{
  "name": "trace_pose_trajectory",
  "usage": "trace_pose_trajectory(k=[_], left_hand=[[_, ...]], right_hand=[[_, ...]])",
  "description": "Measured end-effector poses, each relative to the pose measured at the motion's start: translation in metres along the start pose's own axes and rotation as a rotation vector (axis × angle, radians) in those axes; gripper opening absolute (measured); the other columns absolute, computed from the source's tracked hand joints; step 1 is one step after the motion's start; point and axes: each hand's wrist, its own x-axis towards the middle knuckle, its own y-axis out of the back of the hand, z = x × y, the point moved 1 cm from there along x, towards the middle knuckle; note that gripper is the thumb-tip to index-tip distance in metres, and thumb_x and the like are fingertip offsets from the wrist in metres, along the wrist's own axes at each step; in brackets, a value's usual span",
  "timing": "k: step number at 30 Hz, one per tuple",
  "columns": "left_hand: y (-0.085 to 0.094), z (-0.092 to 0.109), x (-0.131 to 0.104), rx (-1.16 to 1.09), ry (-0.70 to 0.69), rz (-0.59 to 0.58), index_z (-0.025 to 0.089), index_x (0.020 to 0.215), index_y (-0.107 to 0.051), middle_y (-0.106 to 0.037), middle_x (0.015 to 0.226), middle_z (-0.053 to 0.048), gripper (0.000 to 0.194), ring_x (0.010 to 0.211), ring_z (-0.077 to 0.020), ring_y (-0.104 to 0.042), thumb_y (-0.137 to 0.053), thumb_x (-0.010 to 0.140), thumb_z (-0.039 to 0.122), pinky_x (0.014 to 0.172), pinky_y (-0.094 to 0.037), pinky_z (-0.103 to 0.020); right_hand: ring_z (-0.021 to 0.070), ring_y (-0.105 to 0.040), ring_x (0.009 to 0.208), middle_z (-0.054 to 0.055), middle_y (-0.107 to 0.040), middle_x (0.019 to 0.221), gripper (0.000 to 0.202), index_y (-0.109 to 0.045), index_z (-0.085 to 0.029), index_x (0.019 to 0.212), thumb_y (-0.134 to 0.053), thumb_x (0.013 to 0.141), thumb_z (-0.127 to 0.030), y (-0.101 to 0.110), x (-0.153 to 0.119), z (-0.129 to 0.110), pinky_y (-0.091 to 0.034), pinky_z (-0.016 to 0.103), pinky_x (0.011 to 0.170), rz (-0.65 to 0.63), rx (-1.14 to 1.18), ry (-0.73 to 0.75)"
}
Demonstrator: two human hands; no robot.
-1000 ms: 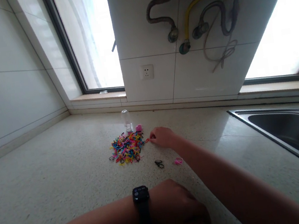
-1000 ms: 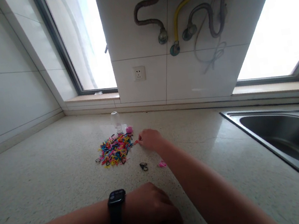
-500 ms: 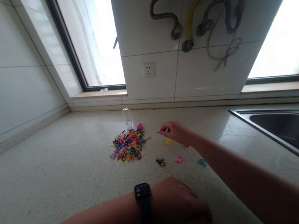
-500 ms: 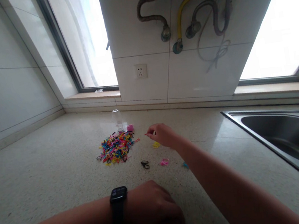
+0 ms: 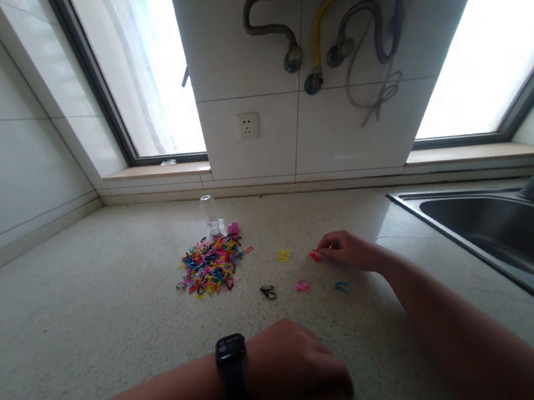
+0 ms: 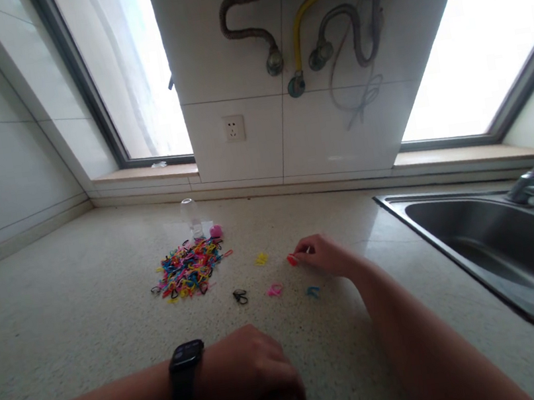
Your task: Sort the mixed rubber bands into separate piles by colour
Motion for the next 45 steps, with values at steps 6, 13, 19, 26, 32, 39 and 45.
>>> trace_pose_trajectory(k=[6, 13, 19, 26, 32, 39, 45], left_hand=[[-0.003, 0.0, -0.001, -0.002, -0.003, -0.002, 0.026, 0.1, -0.066, -0.069, 0.077, 0.005, 0.015, 0.071, -0.0123, -0.063, -0.056, 0.088, 0.025, 0.063, -0.042, -0.025], [0.0, 0.002, -0.001, 0.004, -0.013, -0.016, 0.025, 0.101, -0.065, -0.068, 0.077, 0.004, 0.016, 0.072, -0.0125, -0.063, -0.054, 0.089, 0.024, 0.064, -0.043, -0.025], [0.0, 0.002, -0.001, 0.003, -0.011, -0.019, 0.024, 0.1, -0.065, -0.068, 0.075, 0.003, 0.016, 0.07, -0.0129, -0.063, -0.053, 0.089, 0.024, 0.063, -0.043, -0.025], [0.0, 0.002, 0.0, 0.014, -0.001, -0.03, 0.025, 0.101, -0.065, -0.069, 0.077, 0.003, 0.017, 0.071, -0.013, -0.064, -0.054, 0.089, 0.023, 0.063, -0.043, -0.025], [-0.002, 0.002, -0.002, 0.034, -0.011, -0.022, 0.025, 0.102, -0.064, -0.069, 0.079, 0.004, 0.016, 0.072, -0.0128, -0.063, -0.053, 0.09, 0.025, 0.062, -0.043, -0.026], [-0.008, 0.003, -0.002, 0.154, -0.047, -0.026, 0.025, 0.098, -0.061, -0.066, 0.072, 0.003, 0.013, 0.065, -0.0135, -0.058, -0.058, 0.085, 0.026, 0.054, -0.037, -0.029], [-0.007, 0.005, -0.002, 0.16, -0.051, 0.003, 0.024, 0.096, -0.059, -0.064, 0.07, 0.004, 0.01, 0.063, -0.0127, -0.055, -0.054, 0.088, 0.027, 0.052, -0.033, -0.029]], right_hand=[[0.0172, -0.065, 0.077, 0.007, -0.076, 0.089, 0.025, -0.077, -0.018, 0.095, -0.064, 0.085, -0.036, 0.002, -0.001, -0.005, -0.045, 0.027, 0.069, -0.044, -0.015, 0.011], [0.019, -0.066, 0.084, 0.008, -0.076, 0.097, 0.027, -0.076, -0.018, 0.1, -0.062, 0.087, -0.037, 0.004, 0.001, 0.008, -0.048, 0.029, 0.077, -0.057, 0.042, 0.006], [0.016, -0.063, 0.074, 0.006, -0.073, 0.085, 0.031, -0.074, -0.015, 0.1, -0.056, 0.089, -0.039, -0.001, 0.008, 0.027, -0.048, 0.027, 0.069, 0.009, 0.121, -0.024], [0.0091, -0.056, 0.054, 0.006, -0.069, 0.084, 0.029, -0.068, -0.014, 0.105, -0.053, 0.089, -0.032, -0.001, 0.013, 0.036, -0.041, 0.02, 0.047, 0.181, 0.301, -0.178], [0.0088, -0.056, 0.051, 0.005, -0.068, 0.08, 0.026, -0.068, -0.015, 0.102, -0.054, 0.088, -0.032, -0.001, 0.014, 0.038, -0.041, 0.02, 0.046, 0.197, 0.327, -0.17], [0.0076, -0.055, 0.048, 0.004, -0.067, 0.08, 0.025, -0.067, -0.015, 0.1, -0.054, 0.088, -0.033, -0.002, 0.015, 0.038, -0.041, 0.018, 0.043, 0.22, 0.287, -0.127], [0.0086, -0.056, 0.047, 0.005, -0.068, 0.08, 0.026, -0.067, -0.016, 0.1, -0.054, 0.087, -0.034, -0.002, 0.017, 0.042, -0.041, 0.02, 0.043, 0.203, 0.289, -0.13]])
